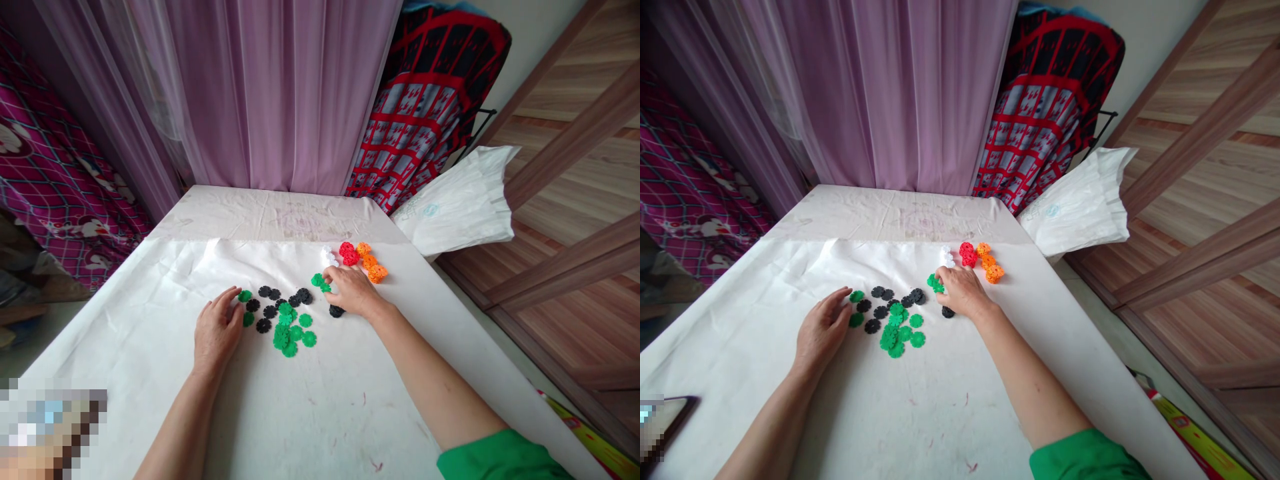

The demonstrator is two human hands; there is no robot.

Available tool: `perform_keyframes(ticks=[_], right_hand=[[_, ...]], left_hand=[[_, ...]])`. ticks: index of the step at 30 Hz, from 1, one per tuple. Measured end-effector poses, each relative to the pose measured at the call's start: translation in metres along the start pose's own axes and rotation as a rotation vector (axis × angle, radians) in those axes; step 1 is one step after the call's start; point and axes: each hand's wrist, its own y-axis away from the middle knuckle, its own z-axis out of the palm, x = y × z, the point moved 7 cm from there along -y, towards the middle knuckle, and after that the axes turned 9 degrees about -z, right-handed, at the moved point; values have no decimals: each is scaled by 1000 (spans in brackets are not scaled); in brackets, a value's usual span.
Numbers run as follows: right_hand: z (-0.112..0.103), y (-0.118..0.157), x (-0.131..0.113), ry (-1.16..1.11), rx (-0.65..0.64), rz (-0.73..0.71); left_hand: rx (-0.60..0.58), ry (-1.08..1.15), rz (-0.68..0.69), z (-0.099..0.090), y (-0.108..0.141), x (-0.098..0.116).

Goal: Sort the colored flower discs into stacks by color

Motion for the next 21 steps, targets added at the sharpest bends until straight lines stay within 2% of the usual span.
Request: perform_keyframes(ticks=[4,11,17,21], right_hand=[[-2,-17,12,9,24,85],[4,-34,7,47,-11,65],[-7,-9,9,71,143,124],[-7,13,-4,4,174,125]], left_hand=[[3,3,12,0,1,0],[4,7,4,0,2,0],[11,14,3,-1,2,2],[-4,11,1,0,1,2]])
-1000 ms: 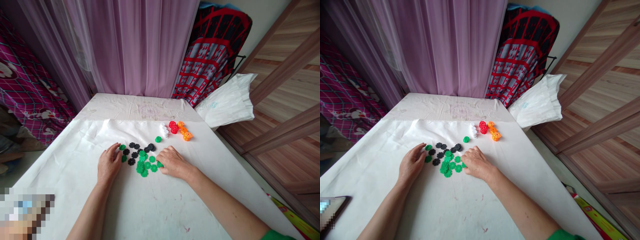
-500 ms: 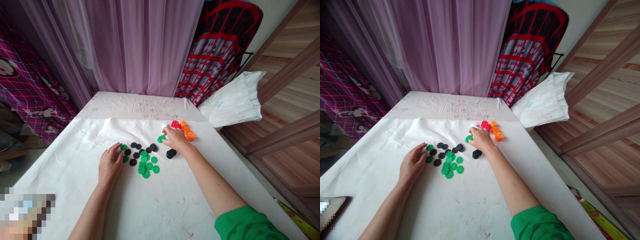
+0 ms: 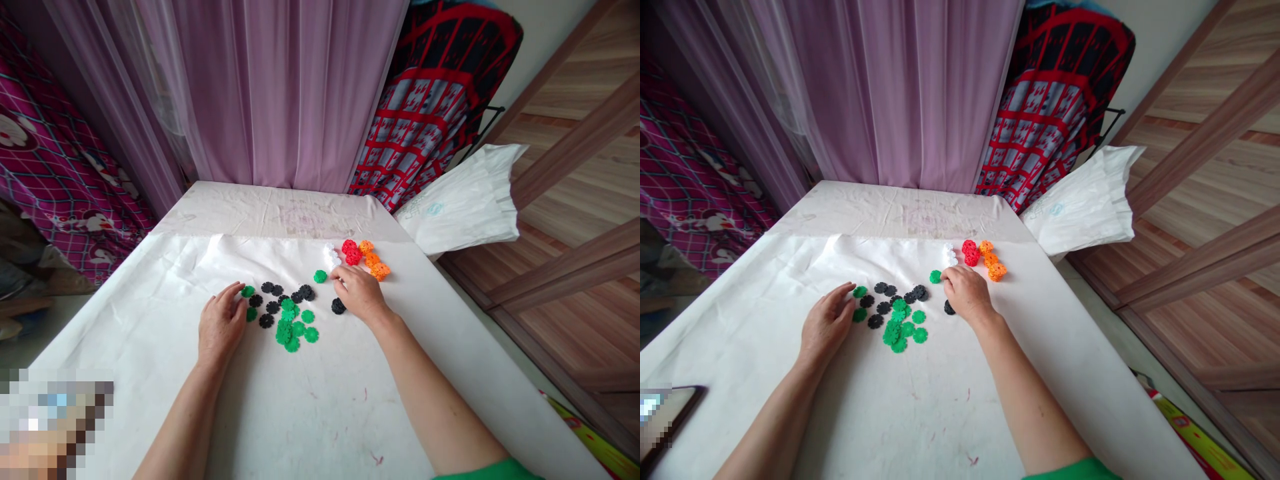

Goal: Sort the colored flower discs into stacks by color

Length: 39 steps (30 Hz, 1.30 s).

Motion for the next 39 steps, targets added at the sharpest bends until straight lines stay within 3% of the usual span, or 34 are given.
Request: perform_keyframes(ticks=[9,18,21,24,27,31,36,39], right_hand=[[30,0,-70,-92,-176,-162],[45,-12,-103,11,-241,-61],[44,-11,-94,-67,-236,-12],[32,-13,-68,-135,-175,78],[17,-18,-31,-108,-83,195],[14,-25,4,-96,-83,276],[22,-27,14,-103,-67,272],[25,-28,12,-104,-65,264]], left_hand=[[5,8,0,-1,0,1],[7,41,-8,-1,1,0],[2,43,-17,-1,1,-1],[5,90,-57,-3,2,-2],[91,237,-166,-12,2,-10],[201,361,-279,-21,2,-23],[203,358,-311,-19,0,-27],[266,418,-321,-25,1,-28]])
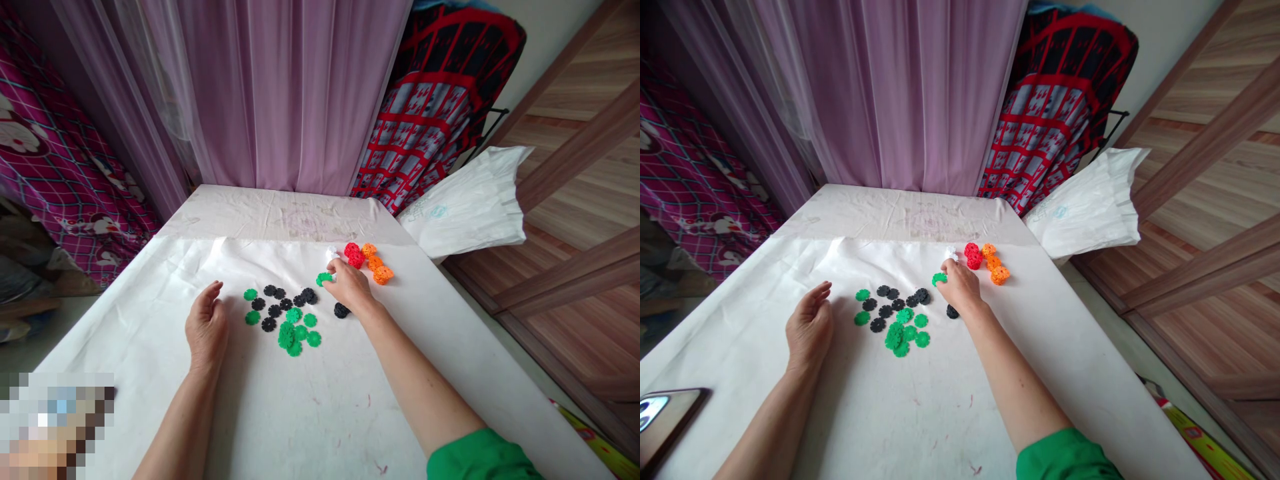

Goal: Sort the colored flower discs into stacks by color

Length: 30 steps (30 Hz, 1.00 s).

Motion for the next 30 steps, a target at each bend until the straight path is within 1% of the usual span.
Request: perform_keyframes(ticks=[3,5,9,11,13,15,19,22,24,27,30], right_hand=[[2,-2,-2,-1,-8,-5],[1,-3,-2,-1,-15,-5],[-4,-1,-4,9,-32,-19],[-7,1,-11,19,-23,-50],[-8,2,-28,22,-16,-122],[-2,3,-55,12,-38,-233],[22,2,-119,-3,-129,-449],[41,-2,-154,37,-168,-514],[52,-5,-168,77,-186,-512],[62,-8,-181,115,-214,-483],[64,-9,-185,108,-247,-462]], left_hand=[[52,51,-25,-8,-3,-1],[59,65,-47,-10,-5,-3],[50,136,-87,-9,-9,-8],[51,221,-121,-8,-9,-11],[59,310,-154,-7,-9,-12],[69,369,-172,-7,-10,-14],[65,396,-164,-7,-10,-15],[63,393,-159,-6,-10,-16],[64,386,-151,-6,-10,-16],[61,359,-133,-5,-11,-16],[50,340,-122,-4,-11,-15]])
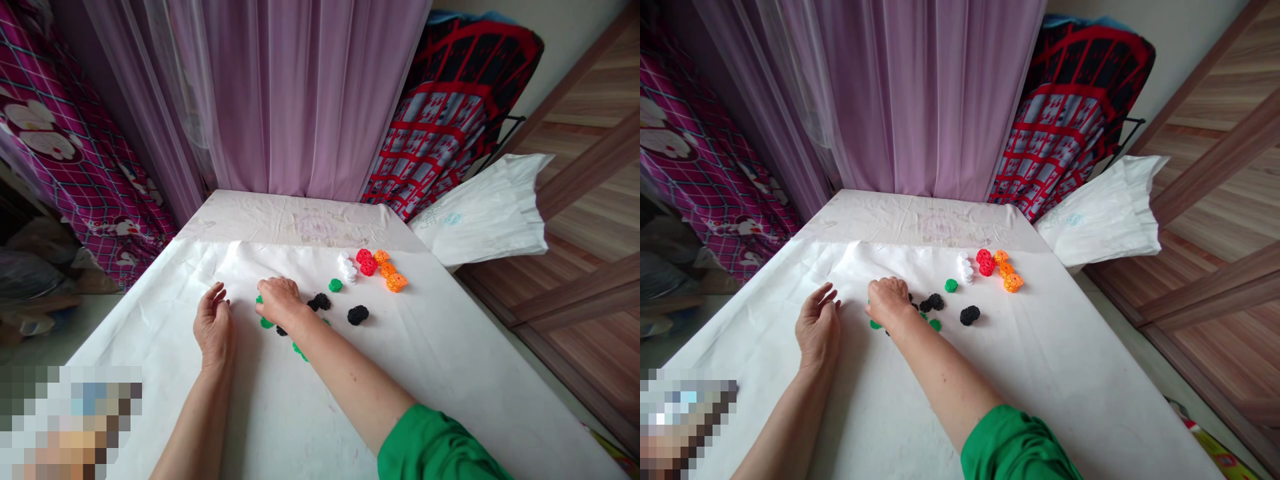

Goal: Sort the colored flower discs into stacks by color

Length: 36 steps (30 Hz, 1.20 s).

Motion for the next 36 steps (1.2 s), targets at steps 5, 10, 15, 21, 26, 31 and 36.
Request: perform_keyframes(ticks=[5,10,15,21,26,31,36], right_hand=[[-27,22,35,-103,128,73],[-50,74,123,-57,207,317],[-49,102,159,-19,202,348],[-40,98,156,-11,181,345],[-41,97,153,-28,230,300],[-37,82,95,-84,243,92],[-14,57,12,-113,102,-277]], left_hand=[[-9,-26,-21,0,1,-1],[-2,-103,-23,1,4,3],[-7,-122,-18,1,6,6],[-20,-118,-10,2,5,6],[4,-31,-18,0,1,0],[16,36,-18,0,2,1],[10,17,-18,1,2,3]])
